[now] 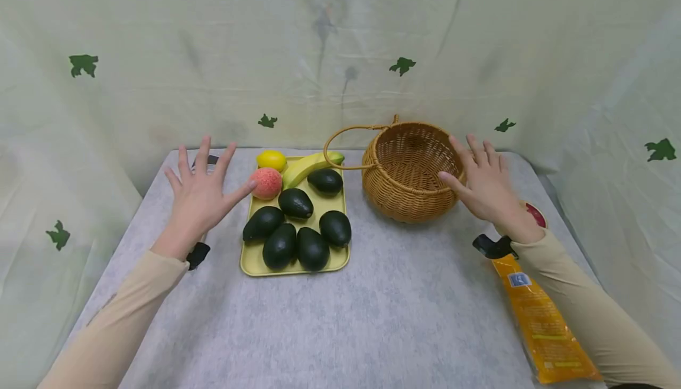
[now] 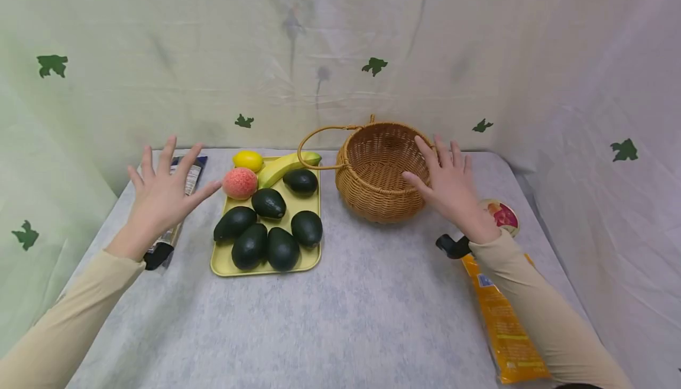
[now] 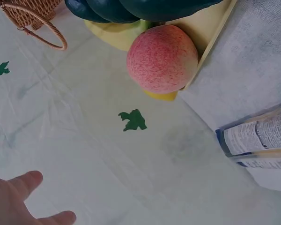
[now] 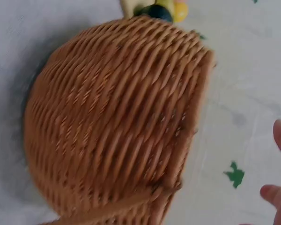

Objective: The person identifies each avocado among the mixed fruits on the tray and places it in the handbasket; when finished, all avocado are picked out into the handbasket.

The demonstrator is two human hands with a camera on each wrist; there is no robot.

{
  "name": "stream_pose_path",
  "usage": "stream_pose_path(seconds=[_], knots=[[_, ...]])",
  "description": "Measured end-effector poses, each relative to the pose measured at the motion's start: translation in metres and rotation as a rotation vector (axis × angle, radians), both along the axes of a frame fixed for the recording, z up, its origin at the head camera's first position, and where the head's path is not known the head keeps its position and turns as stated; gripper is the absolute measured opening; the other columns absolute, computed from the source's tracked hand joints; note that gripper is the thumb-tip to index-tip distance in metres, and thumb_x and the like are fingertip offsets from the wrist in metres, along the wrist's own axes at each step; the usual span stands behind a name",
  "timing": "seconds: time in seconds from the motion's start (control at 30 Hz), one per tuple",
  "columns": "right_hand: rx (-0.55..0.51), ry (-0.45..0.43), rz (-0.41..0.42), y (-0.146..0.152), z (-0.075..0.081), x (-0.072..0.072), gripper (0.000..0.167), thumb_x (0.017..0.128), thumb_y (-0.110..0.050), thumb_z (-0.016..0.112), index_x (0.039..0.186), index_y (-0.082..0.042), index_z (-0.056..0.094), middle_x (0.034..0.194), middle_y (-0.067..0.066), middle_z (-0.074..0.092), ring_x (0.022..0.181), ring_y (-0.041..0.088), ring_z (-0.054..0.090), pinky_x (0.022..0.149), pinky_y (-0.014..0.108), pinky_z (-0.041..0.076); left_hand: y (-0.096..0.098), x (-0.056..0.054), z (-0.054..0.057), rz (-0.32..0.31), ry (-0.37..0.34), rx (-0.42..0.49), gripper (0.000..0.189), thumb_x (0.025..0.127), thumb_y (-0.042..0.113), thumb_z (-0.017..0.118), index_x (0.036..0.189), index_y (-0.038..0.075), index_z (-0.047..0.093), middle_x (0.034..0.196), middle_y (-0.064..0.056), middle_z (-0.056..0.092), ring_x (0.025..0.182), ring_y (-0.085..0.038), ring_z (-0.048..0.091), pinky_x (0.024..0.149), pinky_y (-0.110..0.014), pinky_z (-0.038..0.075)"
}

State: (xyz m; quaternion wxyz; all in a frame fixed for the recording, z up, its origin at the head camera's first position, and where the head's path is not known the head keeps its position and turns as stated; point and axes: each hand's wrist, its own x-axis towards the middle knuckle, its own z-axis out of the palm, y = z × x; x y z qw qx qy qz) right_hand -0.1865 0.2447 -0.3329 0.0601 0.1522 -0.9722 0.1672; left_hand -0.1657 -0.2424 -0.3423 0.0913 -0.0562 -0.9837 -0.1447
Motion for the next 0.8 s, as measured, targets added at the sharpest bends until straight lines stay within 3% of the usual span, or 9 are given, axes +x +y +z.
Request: stream_pose_path(seconds=[0.17,0.3,0.43,0.6,0.7,0.8], knots=[[-0.129,0.013,0.127,-0.015,0.005,-0.002,0.076,0.096,-0.05,0.05,0.155,-0.019,0.015,0.157,0.018,0.012,0.141,0.041,0.009,0.107,0.065,0.011,-0.007,0.006,-0.003,-0.072,-0.01,0.072,0.087,0.088,0.059,0.057,0.155,0.022,0.016,0.159,-0.012,-0.01,0.138,-0.051,-0.006,0.103,-0.071,-0.005],[-0.25,-0.021,0.228,-0.03,0.006,0.0,0.076,0.094,-0.046,0.056,0.155,-0.021,0.016,0.158,0.01,0.014,0.143,0.032,0.011,0.107,0.063,0.015,-0.017,0.012,-0.013,-0.164,-0.052,0.173,0.091,0.086,0.046,0.068,0.155,0.017,0.016,0.158,-0.018,0.001,0.138,-0.05,0.006,0.105,-0.068,0.009],[-0.338,-0.041,0.325,-0.047,0.006,0.002,0.076,0.094,-0.043,0.059,0.154,-0.022,0.019,0.157,0.003,0.019,0.143,0.026,0.016,0.109,0.056,0.019,-0.026,0.015,-0.035,-0.233,-0.12,0.301,0.1,0.081,0.034,0.077,0.155,0.014,0.012,0.158,-0.02,0.008,0.139,-0.046,0.012,0.104,-0.069,0.015],[-0.409,-0.083,0.431,-0.066,-0.002,0.004,0.074,0.094,-0.042,0.059,0.154,-0.022,0.021,0.156,-0.001,0.022,0.141,0.02,0.022,0.109,0.049,0.026,-0.037,0.022,-0.072,-0.264,-0.259,0.491,0.11,0.077,0.023,0.082,0.155,0.015,0.005,0.158,-0.018,0.009,0.139,-0.043,0.016,0.106,-0.062,0.02],[-0.462,-0.138,0.48,-0.078,-0.008,0.003,0.073,0.094,-0.039,0.061,0.153,-0.022,0.022,0.156,-0.002,0.024,0.14,0.02,0.025,0.11,0.046,0.027,-0.04,0.027,-0.092,-0.295,-0.318,0.597,0.111,0.076,0.015,0.082,0.155,0.013,0.003,0.158,-0.017,0.006,0.141,-0.041,0.013,0.109,-0.057,0.017],[-0.528,-0.198,0.537,-0.089,-0.015,0.003,0.072,0.094,-0.033,0.062,0.153,-0.018,0.024,0.155,0.001,0.027,0.138,0.025,0.029,0.109,0.045,0.028,-0.041,0.03,-0.106,-0.321,-0.343,0.648,0.113,0.075,0.012,0.082,0.154,0.009,0.002,0.158,-0.017,0.005,0.142,-0.039,0.01,0.11,-0.053,0.015]])
